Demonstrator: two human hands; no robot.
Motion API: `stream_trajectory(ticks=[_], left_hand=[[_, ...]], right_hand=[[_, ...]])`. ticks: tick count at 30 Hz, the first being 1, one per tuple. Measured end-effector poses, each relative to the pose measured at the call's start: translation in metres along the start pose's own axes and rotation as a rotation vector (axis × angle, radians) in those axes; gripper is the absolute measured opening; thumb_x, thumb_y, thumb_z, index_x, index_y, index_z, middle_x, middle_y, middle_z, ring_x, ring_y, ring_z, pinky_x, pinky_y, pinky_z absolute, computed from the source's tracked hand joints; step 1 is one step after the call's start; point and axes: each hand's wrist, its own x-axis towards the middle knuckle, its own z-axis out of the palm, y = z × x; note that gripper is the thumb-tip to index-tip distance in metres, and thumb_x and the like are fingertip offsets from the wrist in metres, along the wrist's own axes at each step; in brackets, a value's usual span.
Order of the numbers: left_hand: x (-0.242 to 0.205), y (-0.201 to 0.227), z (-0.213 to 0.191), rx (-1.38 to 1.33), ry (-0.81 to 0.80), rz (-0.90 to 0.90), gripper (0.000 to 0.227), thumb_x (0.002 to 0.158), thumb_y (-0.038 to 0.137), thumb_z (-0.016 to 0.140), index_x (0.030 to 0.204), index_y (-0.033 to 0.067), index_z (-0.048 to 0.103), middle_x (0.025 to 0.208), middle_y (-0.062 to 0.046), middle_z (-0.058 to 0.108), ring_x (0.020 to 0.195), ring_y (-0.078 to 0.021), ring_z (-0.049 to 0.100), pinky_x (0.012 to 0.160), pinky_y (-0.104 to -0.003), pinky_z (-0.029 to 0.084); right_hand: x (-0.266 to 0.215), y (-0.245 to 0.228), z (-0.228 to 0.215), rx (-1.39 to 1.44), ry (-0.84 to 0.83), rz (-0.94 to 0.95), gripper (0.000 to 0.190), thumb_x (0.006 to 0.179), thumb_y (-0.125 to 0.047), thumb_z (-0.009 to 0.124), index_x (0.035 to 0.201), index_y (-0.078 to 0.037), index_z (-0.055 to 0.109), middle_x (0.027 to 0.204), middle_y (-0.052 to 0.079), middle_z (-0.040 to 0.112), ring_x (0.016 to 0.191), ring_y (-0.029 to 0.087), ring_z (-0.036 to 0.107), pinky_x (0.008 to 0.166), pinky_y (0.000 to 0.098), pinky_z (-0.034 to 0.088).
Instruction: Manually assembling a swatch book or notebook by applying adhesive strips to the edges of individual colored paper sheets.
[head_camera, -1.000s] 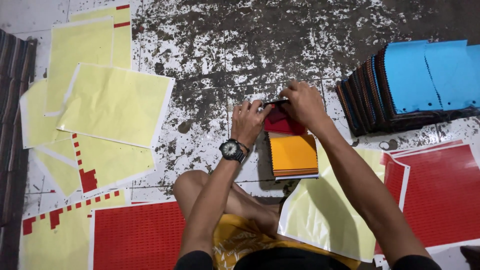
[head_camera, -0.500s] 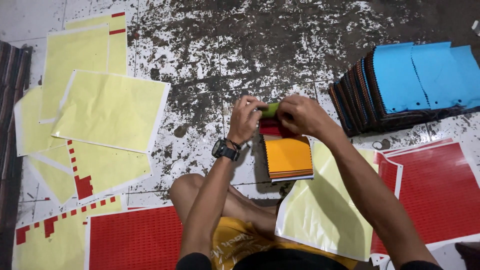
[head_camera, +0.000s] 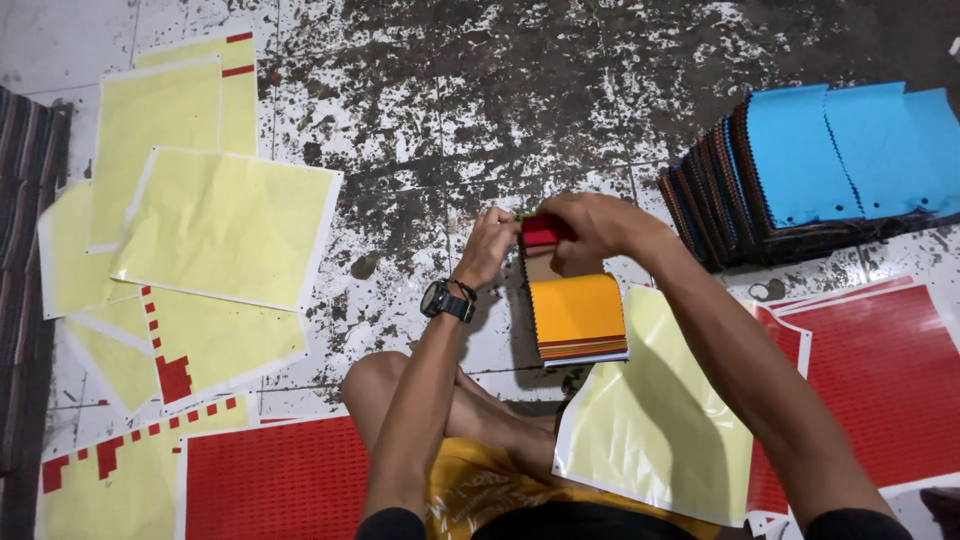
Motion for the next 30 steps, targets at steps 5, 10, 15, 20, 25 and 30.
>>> stream_trajectory(ticks=[5,10,15,20,25,30], left_hand=[[-0.010,0.006,0.000,0.122,-0.034,-0.038,0.030,0.082,0.031,0.066,0.104,0.0118,0.071,0.113,-0.005,0.045,0.119,-0.0349,0.044,0.108,-0.052,0.035],[-0.013,0.029,-0.001,0.061,0.001,-0.033,0.036,0.099,0.038,0.056,0.098,0.0038,0.069,0.107,-0.006,0.043,0.114,-0.0325,0.043,0.107,-0.050,0.033],[-0.002,0.002,0.008,-0.143,0.006,-0.046,0.049,0.101,0.044,0.042,0.098,-0.0004,0.064,0.109,-0.010,0.042,0.112,-0.0339,0.040,0.109,-0.051,0.032],[-0.007,0.000,0.002,-0.158,0.003,-0.039,0.035,0.095,0.032,0.046,0.109,0.0066,0.065,0.105,-0.007,0.042,0.109,-0.0332,0.043,0.109,-0.053,0.033],[-0.023,0.045,0.003,0.093,0.049,-0.003,0.021,0.094,0.021,0.062,0.110,0.0248,0.074,0.098,-0.005,0.047,0.109,-0.0314,0.057,0.107,-0.045,0.037],[-0.017,0.039,0.009,0.175,0.088,-0.056,0.022,0.088,0.034,0.061,0.107,0.0321,0.072,0.099,-0.002,0.048,0.105,-0.0290,0.055,0.105,-0.047,0.039]], right_hand=[[0.001,0.012,-0.011,0.191,-0.019,0.104,0.049,0.083,-0.032,0.065,0.122,-0.003,0.069,0.111,0.025,0.073,0.106,0.045,0.070,0.093,0.0527,0.058],[0.002,0.006,-0.016,0.179,-0.069,0.123,0.052,0.074,-0.026,0.078,0.120,-0.004,0.071,0.111,0.021,0.073,0.109,0.043,0.070,0.092,0.0508,0.059],[0.006,0.014,-0.006,0.095,-0.056,0.142,0.047,0.075,-0.020,0.083,0.118,-0.006,0.070,0.106,0.017,0.073,0.109,0.038,0.070,0.090,0.0493,0.059],[0.006,0.007,-0.011,0.050,-0.027,0.109,0.021,0.085,-0.017,0.075,0.103,-0.005,0.072,0.095,0.017,0.074,0.098,0.037,0.073,0.082,0.0488,0.059],[-0.052,-0.059,-0.036,-0.051,-0.080,0.135,0.017,0.086,-0.013,0.074,0.103,-0.009,0.074,0.096,0.013,0.078,0.097,0.031,0.076,0.085,0.0402,0.062],[-0.082,-0.078,-0.010,0.036,-0.058,0.125,0.022,0.091,-0.013,0.070,0.111,-0.003,0.068,0.098,0.018,0.072,0.087,0.031,0.077,0.072,0.0369,0.066]])
